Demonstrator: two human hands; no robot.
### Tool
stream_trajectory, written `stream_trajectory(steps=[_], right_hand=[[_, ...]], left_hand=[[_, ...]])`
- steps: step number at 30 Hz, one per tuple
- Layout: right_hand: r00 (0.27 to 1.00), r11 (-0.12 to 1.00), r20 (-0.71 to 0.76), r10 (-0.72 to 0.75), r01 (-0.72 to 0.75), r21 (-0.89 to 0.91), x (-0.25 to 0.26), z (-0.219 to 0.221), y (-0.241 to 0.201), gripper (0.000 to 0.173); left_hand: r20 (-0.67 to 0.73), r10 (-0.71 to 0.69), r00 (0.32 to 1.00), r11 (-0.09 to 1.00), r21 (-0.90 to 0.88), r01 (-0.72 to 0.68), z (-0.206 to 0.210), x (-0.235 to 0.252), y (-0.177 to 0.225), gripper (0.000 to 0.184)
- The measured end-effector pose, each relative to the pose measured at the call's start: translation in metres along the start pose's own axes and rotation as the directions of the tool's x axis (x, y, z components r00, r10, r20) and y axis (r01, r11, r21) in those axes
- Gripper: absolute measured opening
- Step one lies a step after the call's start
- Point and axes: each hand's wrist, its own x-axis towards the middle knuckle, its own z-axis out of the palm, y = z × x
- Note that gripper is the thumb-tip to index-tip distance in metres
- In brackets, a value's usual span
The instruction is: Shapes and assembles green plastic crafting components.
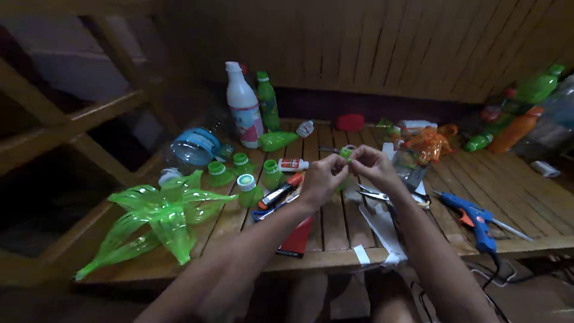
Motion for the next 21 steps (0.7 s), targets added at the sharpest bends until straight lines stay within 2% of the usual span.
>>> stream_trajectory(steps=[5, 10, 14, 18, 21], right_hand=[[0.999, 0.999, -0.017, 0.034, -0.035, -0.029, 0.001, 0.0, -0.001, 0.007], [0.998, 0.993, 0.048, 0.049, -0.044, -0.109, 0.0, -0.003, -0.012, 0.012], [0.993, 0.981, 0.082, 0.088, -0.073, -0.178, 0.005, -0.008, -0.021, 0.009], [0.979, 0.947, 0.157, 0.13, -0.076, -0.312, 0.015, -0.014, -0.032, 0.011], [0.978, 0.948, 0.154, 0.139, -0.086, -0.307, 0.022, -0.013, -0.03, 0.012]], left_hand=[[0.043, -0.047, 0.998, 0.999, -0.009, 0.047, -0.002, 0.001, 0.005, 0.018], [0.051, -0.023, 0.998, 1.0, 0.005, 0.023, -0.004, 0.0, 0.004, 0.017], [0.085, -0.039, 0.996, 0.999, 0.022, 0.037, -0.007, 0.003, 0.005, 0.02], [0.126, -0.046, 0.991, 0.998, 0.041, 0.041, -0.009, 0.007, 0.007, 0.021], [0.114, -0.044, 0.993, 0.999, 0.029, 0.041, -0.012, 0.008, 0.005, 0.021]])
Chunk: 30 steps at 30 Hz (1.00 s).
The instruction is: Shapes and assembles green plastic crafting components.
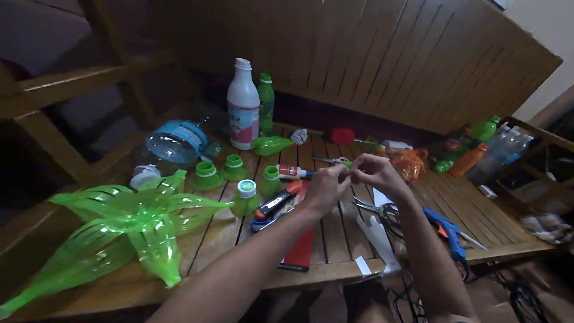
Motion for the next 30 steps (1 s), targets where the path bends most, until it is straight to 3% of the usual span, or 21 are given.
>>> stream_trajectory(steps=[7, 15, 23, 30], right_hand=[[0.982, 0.996, -0.186, -0.035, 0.05, 0.076, -0.005, 0.018, 0.016, 0.009], [0.97, 0.989, -0.223, -0.093, 0.117, 0.095, -0.012, 0.021, 0.016, 0.008], [0.97, 0.994, -0.241, -0.027, 0.052, 0.097, -0.009, 0.018, 0.011, 0.009], [0.958, 0.999, -0.284, 0.031, -0.023, 0.032, -0.017, 0.027, -0.005, 0.011]], left_hand=[[-0.078, 0.066, 0.995, 0.998, -0.006, -0.067, 0.003, -0.001, -0.004, 0.018], [-0.102, 0.156, 0.982, 0.988, 0.022, -0.155, 0.011, -0.004, -0.004, 0.018], [-0.026, 0.191, 0.981, 0.981, -0.036, -0.192, 0.006, -0.001, -0.006, 0.029], [-0.036, 0.175, 0.984, 0.981, -0.081, -0.178, 0.005, 0.001, -0.01, 0.02]])
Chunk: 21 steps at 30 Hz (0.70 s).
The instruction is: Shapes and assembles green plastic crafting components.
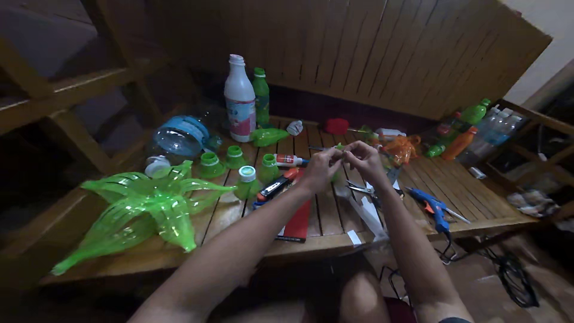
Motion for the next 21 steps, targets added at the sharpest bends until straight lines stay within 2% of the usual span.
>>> stream_trajectory(steps=[10, 15, 21], right_hand=[[0.995, 0.994, -0.088, 0.056, -0.064, -0.084, 0.0, 0.009, -0.013, 0.015], [0.995, 0.989, -0.053, 0.081, -0.087, -0.122, 0.001, 0.007, -0.019, 0.017], [0.987, 0.984, -0.095, 0.13, -0.14, -0.11, -0.002, 0.014, -0.024, 0.018]], left_hand=[[0.023, -0.066, 0.998, 0.997, -0.026, 0.067, -0.007, 0.003, 0.005, 0.026], [0.078, -0.074, 0.994, 0.995, -0.062, 0.079, -0.009, 0.003, 0.007, 0.03], [0.089, -0.099, 0.991, 0.993, -0.058, 0.105, -0.01, 0.001, 0.007, 0.031]])
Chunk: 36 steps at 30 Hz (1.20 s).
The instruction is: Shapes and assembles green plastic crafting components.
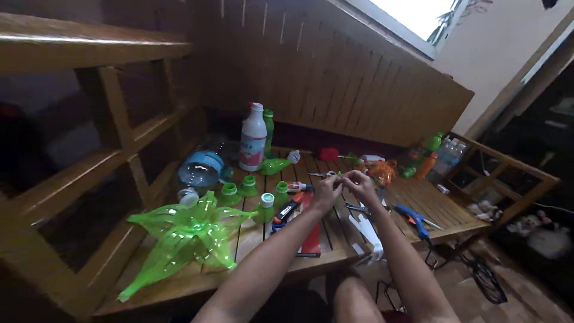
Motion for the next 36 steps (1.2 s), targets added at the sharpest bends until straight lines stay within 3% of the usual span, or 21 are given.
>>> stream_trajectory(steps=[14, 20, 27, 33, 36], right_hand=[[0.997, 0.998, 0.081, 0.009, -0.014, 0.056, 0.013, -0.006, 0.007, 0.014], [0.98, 0.997, 0.19, -0.054, 0.041, 0.073, 0.033, -0.006, 0.008, 0.014], [0.951, 0.974, 0.256, -0.175, 0.129, 0.189, 0.042, -0.015, 0.035, 0.007], [0.947, 0.959, 0.212, -0.241, 0.199, 0.2, 0.038, -0.02, 0.045, 0.009], [0.94, 0.949, 0.191, -0.284, 0.246, 0.197, 0.031, -0.015, 0.044, 0.009]], left_hand=[[-0.059, -0.023, 0.998, 0.998, -0.061, 0.02, 0.005, 0.004, -0.01, 0.028], [-0.163, -0.047, 0.986, 0.999, -0.034, 0.042, 0.003, 0.003, -0.006, 0.025], [-0.164, -0.085, 0.983, 0.993, -0.09, 0.071, 0.01, 0.0, -0.009, 0.025], [-0.071, -0.179, 0.981, 0.981, -0.095, 0.172, 0.004, 0.009, 0.005, 0.016], [-0.138, -0.164, 0.977, 0.983, -0.102, 0.151, 0.008, 0.001, -0.003, 0.017]])
